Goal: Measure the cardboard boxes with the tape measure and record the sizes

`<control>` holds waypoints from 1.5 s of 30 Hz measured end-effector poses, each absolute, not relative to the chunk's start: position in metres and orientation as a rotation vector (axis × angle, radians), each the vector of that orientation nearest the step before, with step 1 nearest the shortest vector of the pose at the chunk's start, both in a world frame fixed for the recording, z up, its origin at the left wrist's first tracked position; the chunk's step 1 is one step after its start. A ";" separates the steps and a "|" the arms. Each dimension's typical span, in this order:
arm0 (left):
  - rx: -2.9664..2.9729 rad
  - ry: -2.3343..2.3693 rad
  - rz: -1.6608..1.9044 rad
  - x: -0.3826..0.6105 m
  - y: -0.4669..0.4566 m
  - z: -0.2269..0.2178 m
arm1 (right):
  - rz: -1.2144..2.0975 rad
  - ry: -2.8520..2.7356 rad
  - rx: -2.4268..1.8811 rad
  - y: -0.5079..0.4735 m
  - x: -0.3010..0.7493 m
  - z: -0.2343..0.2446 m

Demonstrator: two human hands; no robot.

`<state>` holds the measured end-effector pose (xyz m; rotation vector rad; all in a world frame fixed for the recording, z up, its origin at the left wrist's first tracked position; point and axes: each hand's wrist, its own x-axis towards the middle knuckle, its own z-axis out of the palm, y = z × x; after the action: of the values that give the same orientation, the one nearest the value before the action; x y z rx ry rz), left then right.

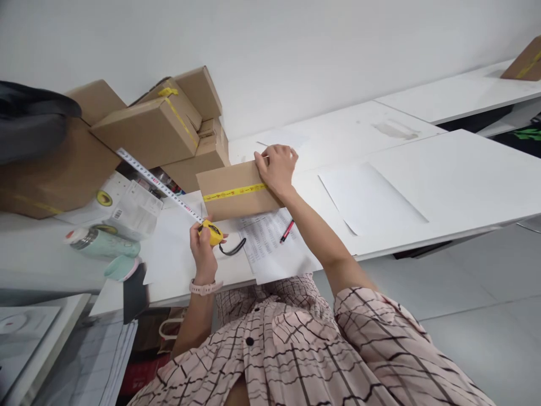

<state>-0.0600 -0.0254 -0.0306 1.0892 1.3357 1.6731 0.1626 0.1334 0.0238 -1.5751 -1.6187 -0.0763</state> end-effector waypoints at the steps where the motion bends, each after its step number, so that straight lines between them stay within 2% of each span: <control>1: 1.057 1.345 1.665 -0.063 -0.021 -0.033 | -0.054 -1.562 -1.598 0.125 0.166 0.018; 7: 0.978 1.388 1.685 -0.072 -0.005 -0.050 | 0.186 -1.443 -1.650 0.083 0.182 -0.004; 12: 0.973 1.357 1.590 -0.080 0.006 -0.062 | 0.203 -1.489 -1.472 0.084 0.183 -0.015; 18: 0.988 1.415 1.555 -0.074 0.005 -0.081 | 0.290 -1.299 -1.138 0.118 0.179 -0.062; 23: 1.242 1.454 1.548 -0.070 -0.025 -0.067 | 0.210 -1.302 -1.170 0.098 0.181 -0.066; 25: 1.489 1.446 1.329 -0.070 -0.046 -0.054 | 0.257 -1.289 -1.131 0.081 0.184 -0.050; 29: 1.858 1.365 0.601 -0.068 -0.083 -0.040 | 0.581 -1.265 -0.963 0.050 0.194 -0.017; 32: 1.950 1.326 0.388 -0.066 -0.095 -0.043 | 0.708 -1.223 -0.940 0.030 0.198 -0.016; 35: 1.913 1.366 0.427 -0.066 -0.095 -0.049 | 0.835 -1.194 -0.991 0.006 0.189 -0.038; 40: 1.927 1.479 0.729 -0.064 -0.079 -0.044 | 1.057 -1.480 -1.087 -0.027 0.165 -0.081; 45: 2.172 1.515 1.065 -0.068 -0.033 -0.013 | 0.600 -1.560 -1.836 -0.007 0.182 -0.102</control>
<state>-0.0681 -0.0326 -0.0129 2.1715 1.5152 1.0652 0.1825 -0.0073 -0.1021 -1.8356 -1.5597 0.5997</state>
